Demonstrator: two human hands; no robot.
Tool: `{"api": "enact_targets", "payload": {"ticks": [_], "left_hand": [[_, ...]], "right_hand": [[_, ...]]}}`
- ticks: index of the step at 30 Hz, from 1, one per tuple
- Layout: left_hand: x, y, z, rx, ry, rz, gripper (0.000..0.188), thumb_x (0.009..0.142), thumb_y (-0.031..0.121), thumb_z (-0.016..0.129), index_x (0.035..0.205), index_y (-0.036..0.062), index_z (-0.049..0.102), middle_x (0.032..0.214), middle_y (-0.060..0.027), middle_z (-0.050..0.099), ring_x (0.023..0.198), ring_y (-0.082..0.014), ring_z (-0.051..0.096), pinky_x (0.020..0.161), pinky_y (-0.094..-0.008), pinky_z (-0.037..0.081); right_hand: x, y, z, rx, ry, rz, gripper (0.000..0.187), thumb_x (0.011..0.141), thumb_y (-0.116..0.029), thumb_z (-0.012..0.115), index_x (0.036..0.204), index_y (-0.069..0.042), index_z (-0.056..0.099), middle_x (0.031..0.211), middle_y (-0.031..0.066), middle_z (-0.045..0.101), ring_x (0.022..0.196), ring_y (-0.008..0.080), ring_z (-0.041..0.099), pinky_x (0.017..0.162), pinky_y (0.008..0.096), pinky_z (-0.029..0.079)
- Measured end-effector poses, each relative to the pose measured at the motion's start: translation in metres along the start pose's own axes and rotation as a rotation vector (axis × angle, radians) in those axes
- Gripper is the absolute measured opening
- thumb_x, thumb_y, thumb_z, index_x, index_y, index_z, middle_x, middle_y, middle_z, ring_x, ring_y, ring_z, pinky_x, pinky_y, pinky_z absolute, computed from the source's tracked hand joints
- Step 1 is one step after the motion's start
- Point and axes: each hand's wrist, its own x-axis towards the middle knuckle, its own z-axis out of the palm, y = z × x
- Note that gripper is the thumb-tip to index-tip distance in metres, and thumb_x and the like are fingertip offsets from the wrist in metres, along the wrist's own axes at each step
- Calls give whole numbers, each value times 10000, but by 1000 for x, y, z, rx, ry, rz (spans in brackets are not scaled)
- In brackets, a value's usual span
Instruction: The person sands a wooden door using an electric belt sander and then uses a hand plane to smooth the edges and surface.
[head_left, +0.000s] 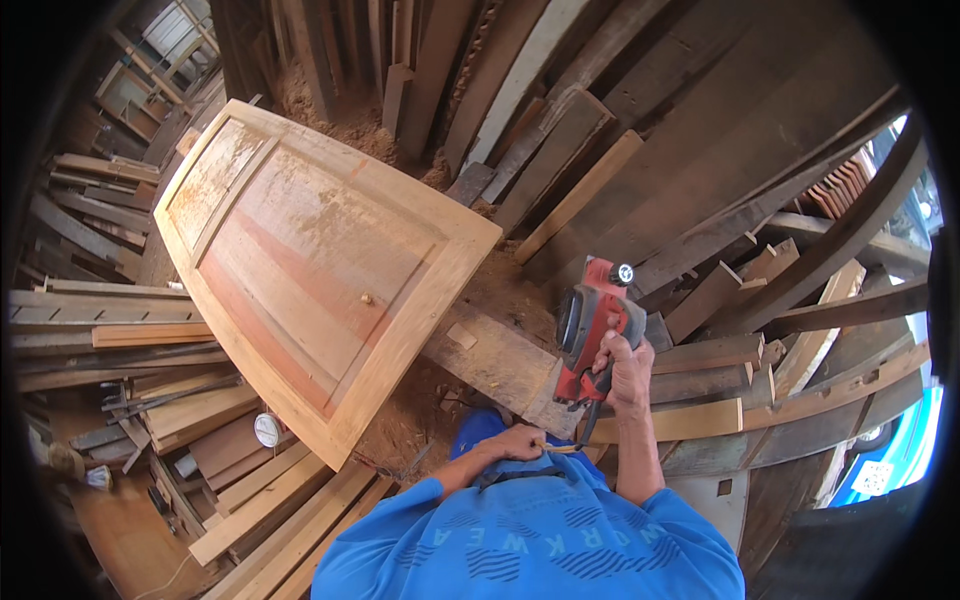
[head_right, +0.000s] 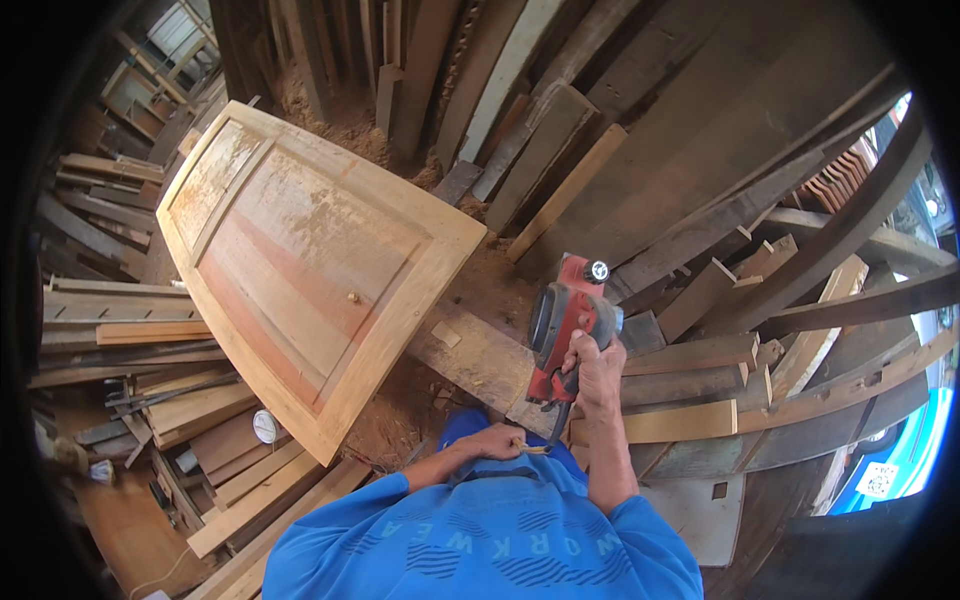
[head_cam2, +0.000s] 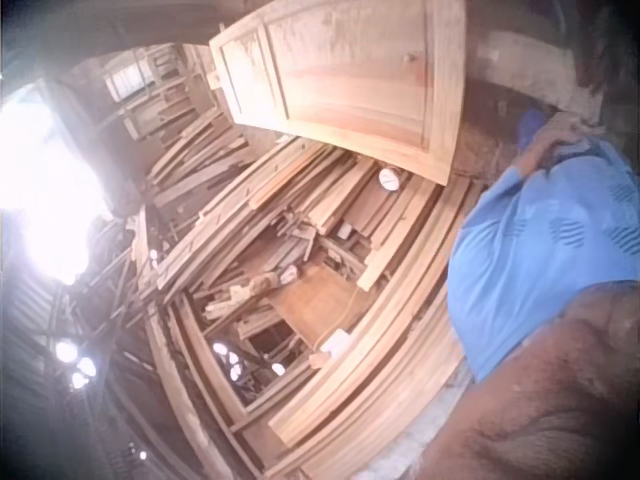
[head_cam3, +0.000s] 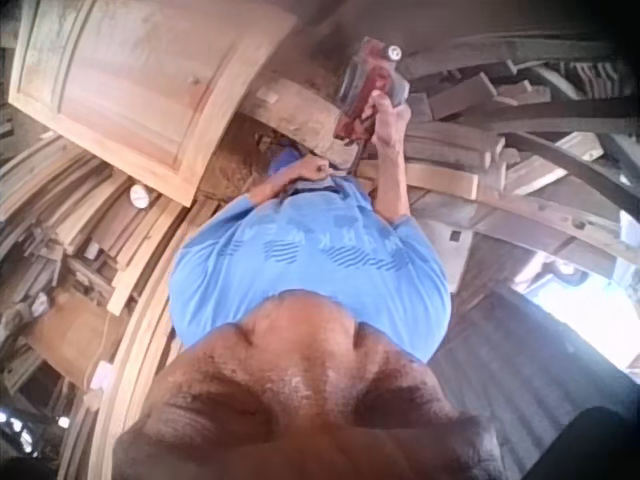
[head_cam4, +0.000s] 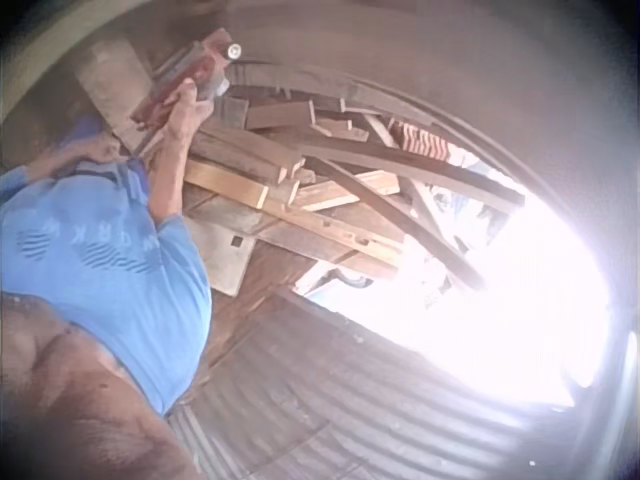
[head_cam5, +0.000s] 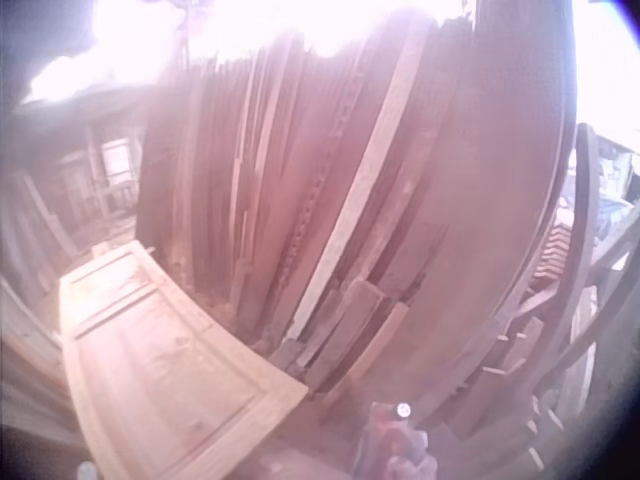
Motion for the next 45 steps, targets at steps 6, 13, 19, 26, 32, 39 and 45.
{"api": "enact_targets", "payload": {"ticks": [6,13,19,26,32,39,45], "left_hand": [[-89,-79,-49,131,437,-276,261,798,316,746,807,78,638,820,-171,706,777,-387,693,695,-472,549],[-167,-113,-87,155,900,-444,256,871,239,675,1074,88,643,1134,-243,696,1083,-448,649,916,-531,515],[-181,-135,-115,397,1112,-612,737,871,215,629,1509,-57,380,1577,-406,278,1484,-566,242,1236,-595,193],[-170,-150,-105,373,966,-749,943,831,277,697,1594,-34,237,1647,-385,116,1545,-556,55,1254,-625,61],[-171,-148,-102,379,959,-756,1019,795,296,757,1618,19,223,1669,-348,103,1555,-535,51,1258,-613,69],[-181,-157,-98,410,1000,-788,917,817,280,751,1600,82,317,1682,-283,177,1569,-472,123,1259,-604,117],[-190,-150,-55,367,883,-745,703,909,230,657,1557,97,418,1671,-294,196,1552,-503,148,1256,-603,138]], "right_hand": [[1,-27,38,-259,-119,-128,257,886,-140,694,1085,-1,610,694,23,570,511,106,533,503,277,471],[-16,-45,89,-271,-158,-172,240,889,-151,693,1052,4,608,671,22,571,518,98,534,511,267,471],[-36,-43,108,-340,-214,-138,311,883,-131,669,1139,34,604,718,27,583,538,90,534,518,264,469],[-41,-31,124,-534,-253,-125,185,897,-106,627,1029,16,582,683,29,573,528,92,535,504,265,468],[-18,-20,143,-590,-315,-67,149,915,-163,631,885,-23,587,679,31,584,511,105,545,472,277,479],[37,-22,173,-596,-447,-20,176,923,-163,625,799,-45,586,623,21,560,495,109,536,467,277,461],[113,-27,184,-672,-495,-64,95,897,-123,636,855,-38,632,645,8,580,518,98,548,485,254,454]]}}
